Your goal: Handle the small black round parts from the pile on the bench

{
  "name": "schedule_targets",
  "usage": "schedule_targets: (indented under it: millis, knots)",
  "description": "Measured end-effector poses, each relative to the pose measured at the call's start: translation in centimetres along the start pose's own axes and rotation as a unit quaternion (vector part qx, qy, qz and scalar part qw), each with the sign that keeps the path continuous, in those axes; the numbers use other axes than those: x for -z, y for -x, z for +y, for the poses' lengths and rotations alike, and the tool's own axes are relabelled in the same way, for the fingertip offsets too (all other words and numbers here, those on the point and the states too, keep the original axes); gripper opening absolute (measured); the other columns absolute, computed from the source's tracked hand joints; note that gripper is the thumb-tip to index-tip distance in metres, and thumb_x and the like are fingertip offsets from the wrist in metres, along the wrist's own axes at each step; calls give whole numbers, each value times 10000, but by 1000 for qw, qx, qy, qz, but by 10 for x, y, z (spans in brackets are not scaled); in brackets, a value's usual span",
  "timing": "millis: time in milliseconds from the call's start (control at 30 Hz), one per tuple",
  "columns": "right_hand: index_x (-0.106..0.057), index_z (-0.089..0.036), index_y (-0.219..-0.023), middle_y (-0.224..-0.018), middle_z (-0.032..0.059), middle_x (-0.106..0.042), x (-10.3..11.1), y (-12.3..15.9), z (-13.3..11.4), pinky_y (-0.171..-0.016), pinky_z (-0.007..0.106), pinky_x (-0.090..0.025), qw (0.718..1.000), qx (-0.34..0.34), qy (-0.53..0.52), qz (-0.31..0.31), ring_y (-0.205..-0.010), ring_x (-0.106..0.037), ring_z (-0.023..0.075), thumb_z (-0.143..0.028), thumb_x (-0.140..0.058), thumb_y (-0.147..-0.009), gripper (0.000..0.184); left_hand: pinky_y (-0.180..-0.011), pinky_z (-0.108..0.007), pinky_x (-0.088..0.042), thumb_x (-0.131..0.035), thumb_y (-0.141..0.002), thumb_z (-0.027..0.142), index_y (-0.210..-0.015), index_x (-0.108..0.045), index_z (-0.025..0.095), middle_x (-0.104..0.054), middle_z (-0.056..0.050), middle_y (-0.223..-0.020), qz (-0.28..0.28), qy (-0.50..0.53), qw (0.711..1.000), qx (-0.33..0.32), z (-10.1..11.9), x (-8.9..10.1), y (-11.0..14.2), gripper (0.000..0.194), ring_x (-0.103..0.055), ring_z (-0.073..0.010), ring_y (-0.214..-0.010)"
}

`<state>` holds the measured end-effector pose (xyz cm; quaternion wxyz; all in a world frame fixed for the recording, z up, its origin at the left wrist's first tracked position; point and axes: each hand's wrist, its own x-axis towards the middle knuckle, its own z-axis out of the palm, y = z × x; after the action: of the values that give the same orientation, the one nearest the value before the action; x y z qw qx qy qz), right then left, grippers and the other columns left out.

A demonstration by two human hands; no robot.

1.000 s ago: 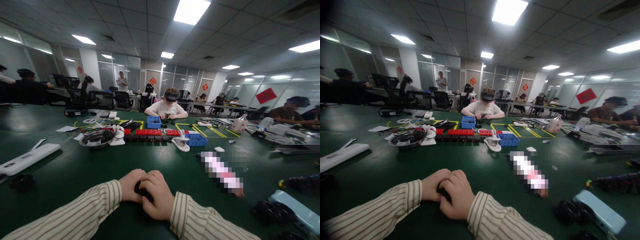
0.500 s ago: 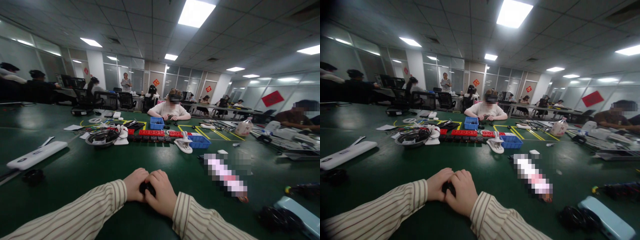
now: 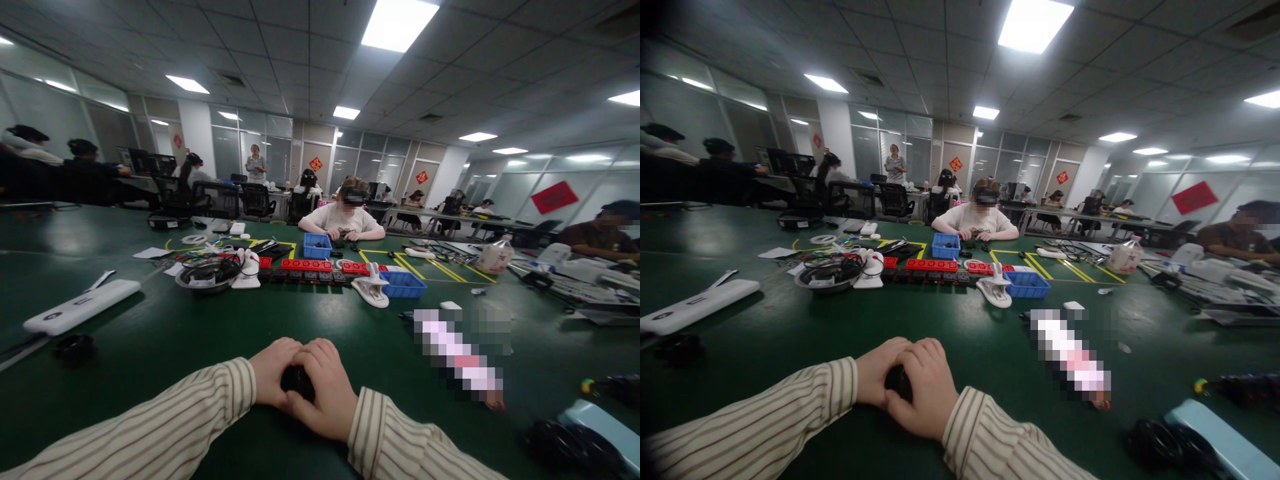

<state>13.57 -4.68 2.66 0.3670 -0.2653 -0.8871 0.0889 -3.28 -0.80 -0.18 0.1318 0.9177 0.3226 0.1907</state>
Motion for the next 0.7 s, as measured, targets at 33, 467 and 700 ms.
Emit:
schedule_targets:
  millis: [33,467,700]
  knots:
    - [-495,-168,-902,-904,63,-529,-1,0,0,-827,389,-334,999,-29,17,1,-860,-447,209,-393,-515,-719,291,-828,-406,-404,-700,-543,519,-918,-538,171,-566,-52,-897,9,-4,1000,7,1,0,0,537,-522,-257,-822]
    - [-512,-172,-809,-832,41,-532,-6,1,5,-752,333,-351,996,-68,43,-29,-809,-445,185,-201,-503,-686,126,-925,-408,-347,-764,-481,282,-776,-548,155,-559,-20,-793,27,-16,999,38,7,-1,-2,388,-535,-221,-797]
    - [-515,-202,-773,-781,14,-589,1,0,2,-918,384,-307,995,71,-34,-62,-830,-517,170,-139,-398,-591,225,-765,-300,-415,-790,-467,298,-788,-615,191,-557,10,-836,-10,33,999,2,-9,0,-1,381,-519,-199,-796]
